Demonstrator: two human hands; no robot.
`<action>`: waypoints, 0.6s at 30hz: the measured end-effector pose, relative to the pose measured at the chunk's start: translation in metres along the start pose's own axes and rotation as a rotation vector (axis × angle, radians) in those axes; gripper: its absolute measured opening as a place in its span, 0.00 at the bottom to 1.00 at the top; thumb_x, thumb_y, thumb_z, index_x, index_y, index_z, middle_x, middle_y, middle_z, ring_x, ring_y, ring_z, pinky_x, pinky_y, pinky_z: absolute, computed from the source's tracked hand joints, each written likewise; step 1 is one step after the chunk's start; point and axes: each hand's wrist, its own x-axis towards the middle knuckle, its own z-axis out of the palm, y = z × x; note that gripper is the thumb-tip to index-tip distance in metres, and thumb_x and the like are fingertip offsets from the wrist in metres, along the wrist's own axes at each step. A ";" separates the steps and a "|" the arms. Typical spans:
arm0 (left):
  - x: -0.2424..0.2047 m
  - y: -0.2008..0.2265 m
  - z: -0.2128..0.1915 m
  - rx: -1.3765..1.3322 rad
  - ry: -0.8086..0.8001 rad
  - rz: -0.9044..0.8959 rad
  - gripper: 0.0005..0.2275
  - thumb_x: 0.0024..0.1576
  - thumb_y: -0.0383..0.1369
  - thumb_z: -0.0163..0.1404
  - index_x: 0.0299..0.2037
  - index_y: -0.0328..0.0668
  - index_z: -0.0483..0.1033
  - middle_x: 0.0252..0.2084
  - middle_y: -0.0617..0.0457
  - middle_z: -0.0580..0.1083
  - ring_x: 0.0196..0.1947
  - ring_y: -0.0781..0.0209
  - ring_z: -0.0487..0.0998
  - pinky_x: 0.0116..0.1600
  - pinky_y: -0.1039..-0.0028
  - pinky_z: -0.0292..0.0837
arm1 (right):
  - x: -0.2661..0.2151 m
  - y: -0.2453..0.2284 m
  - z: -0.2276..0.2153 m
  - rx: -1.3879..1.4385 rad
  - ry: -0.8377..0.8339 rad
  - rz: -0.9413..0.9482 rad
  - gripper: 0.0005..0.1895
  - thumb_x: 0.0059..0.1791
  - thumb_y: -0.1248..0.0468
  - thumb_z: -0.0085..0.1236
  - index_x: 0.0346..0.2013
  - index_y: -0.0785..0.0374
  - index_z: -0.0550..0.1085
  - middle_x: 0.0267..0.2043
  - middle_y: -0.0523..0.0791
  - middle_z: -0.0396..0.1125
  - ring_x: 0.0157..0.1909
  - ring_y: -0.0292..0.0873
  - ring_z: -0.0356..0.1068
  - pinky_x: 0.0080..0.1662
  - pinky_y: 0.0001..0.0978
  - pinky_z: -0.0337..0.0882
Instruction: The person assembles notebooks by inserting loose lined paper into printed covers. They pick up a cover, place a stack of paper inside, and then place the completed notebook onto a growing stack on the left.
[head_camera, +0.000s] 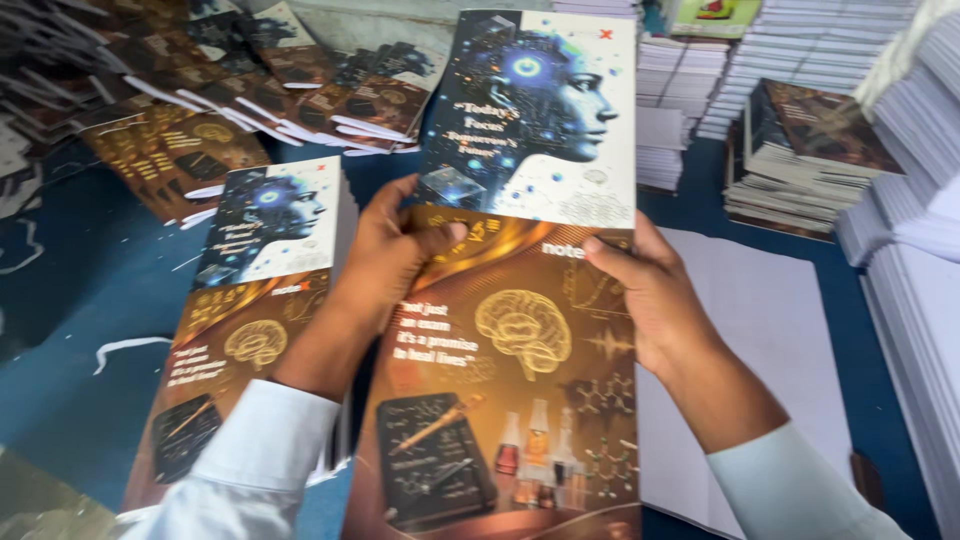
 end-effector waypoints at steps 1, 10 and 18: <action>-0.001 0.006 -0.015 0.017 -0.008 0.032 0.31 0.48 0.22 0.60 0.64 0.31 0.63 0.52 0.40 0.78 0.50 0.55 0.81 0.55 0.70 0.78 | 0.003 0.004 0.015 0.000 -0.032 -0.018 0.26 0.49 0.69 0.56 0.62 0.59 0.70 0.55 0.44 0.71 0.54 0.40 0.71 0.54 0.36 0.73; -0.019 0.049 -0.138 0.077 0.172 -0.028 0.29 0.50 0.22 0.60 0.64 0.34 0.66 0.51 0.44 0.78 0.47 0.58 0.81 0.52 0.70 0.78 | 0.038 0.036 0.130 0.017 -0.238 0.093 0.29 0.46 0.69 0.55 0.63 0.54 0.67 0.57 0.44 0.70 0.56 0.40 0.70 0.56 0.36 0.72; -0.031 0.046 -0.227 0.166 0.358 -0.070 0.32 0.48 0.21 0.59 0.65 0.38 0.63 0.53 0.45 0.78 0.52 0.58 0.81 0.57 0.72 0.77 | 0.073 0.116 0.186 -0.155 -0.419 -0.008 0.26 0.44 0.74 0.57 0.58 0.66 0.72 0.49 0.50 0.72 0.49 0.42 0.71 0.53 0.33 0.72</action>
